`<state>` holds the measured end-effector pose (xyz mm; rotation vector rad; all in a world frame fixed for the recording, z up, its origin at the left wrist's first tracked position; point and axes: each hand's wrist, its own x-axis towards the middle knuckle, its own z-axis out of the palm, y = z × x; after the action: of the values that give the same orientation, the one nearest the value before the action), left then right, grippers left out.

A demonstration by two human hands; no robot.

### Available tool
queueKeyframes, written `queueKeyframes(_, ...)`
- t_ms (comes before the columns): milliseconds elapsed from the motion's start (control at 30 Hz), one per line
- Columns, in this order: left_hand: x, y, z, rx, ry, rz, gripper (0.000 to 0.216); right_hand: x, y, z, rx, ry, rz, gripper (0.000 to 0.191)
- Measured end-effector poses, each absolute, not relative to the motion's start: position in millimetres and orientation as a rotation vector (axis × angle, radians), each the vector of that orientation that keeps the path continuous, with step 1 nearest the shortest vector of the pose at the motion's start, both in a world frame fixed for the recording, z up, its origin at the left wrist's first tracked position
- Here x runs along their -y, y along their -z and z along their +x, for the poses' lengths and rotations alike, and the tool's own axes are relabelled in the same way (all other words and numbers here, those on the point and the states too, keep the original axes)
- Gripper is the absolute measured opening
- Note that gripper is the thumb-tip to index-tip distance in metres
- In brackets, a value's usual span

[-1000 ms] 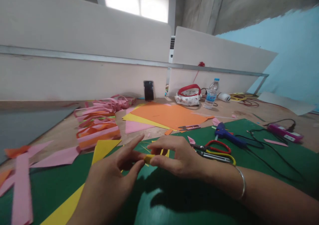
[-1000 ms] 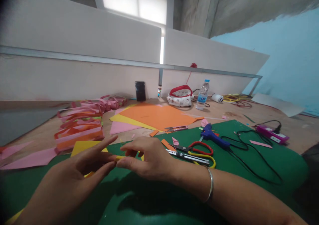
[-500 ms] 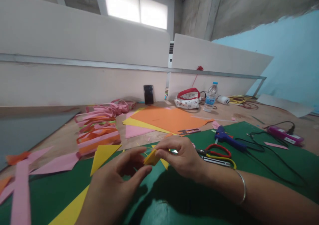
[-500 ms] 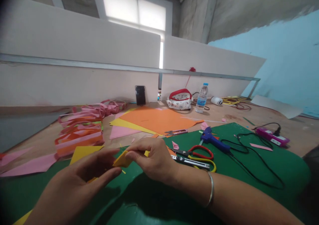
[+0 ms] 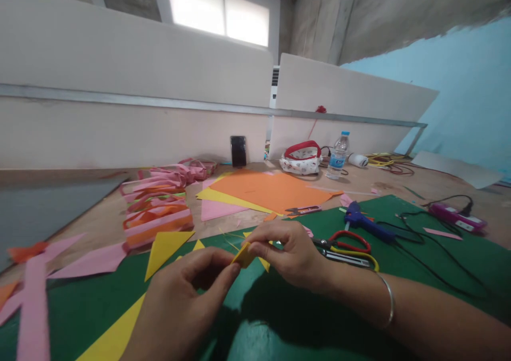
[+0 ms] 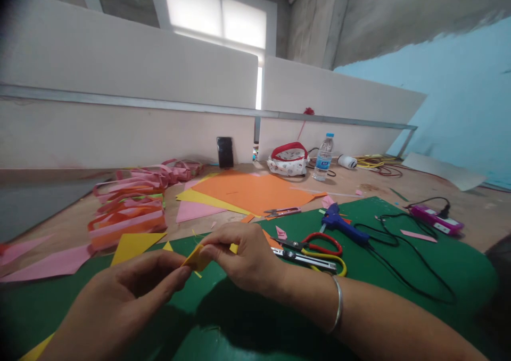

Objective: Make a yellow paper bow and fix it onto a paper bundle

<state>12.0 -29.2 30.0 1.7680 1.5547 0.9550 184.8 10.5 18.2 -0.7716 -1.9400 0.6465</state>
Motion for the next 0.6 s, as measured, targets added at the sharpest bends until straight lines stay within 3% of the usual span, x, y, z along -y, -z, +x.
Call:
queueKeyframes(267,29.8,-29.5,11.6,-1.543,-0.96,1.729,0.025,-7.8,-20.7,181.8,1.927,-0.59,-0.683,0.008)
queueKeyframes(600,27.3,-28.8,11.6,-1.35,-0.943,1.459,0.02,-4.8,-27.5,180.2,1.883,-0.755,-0.818,0.01)
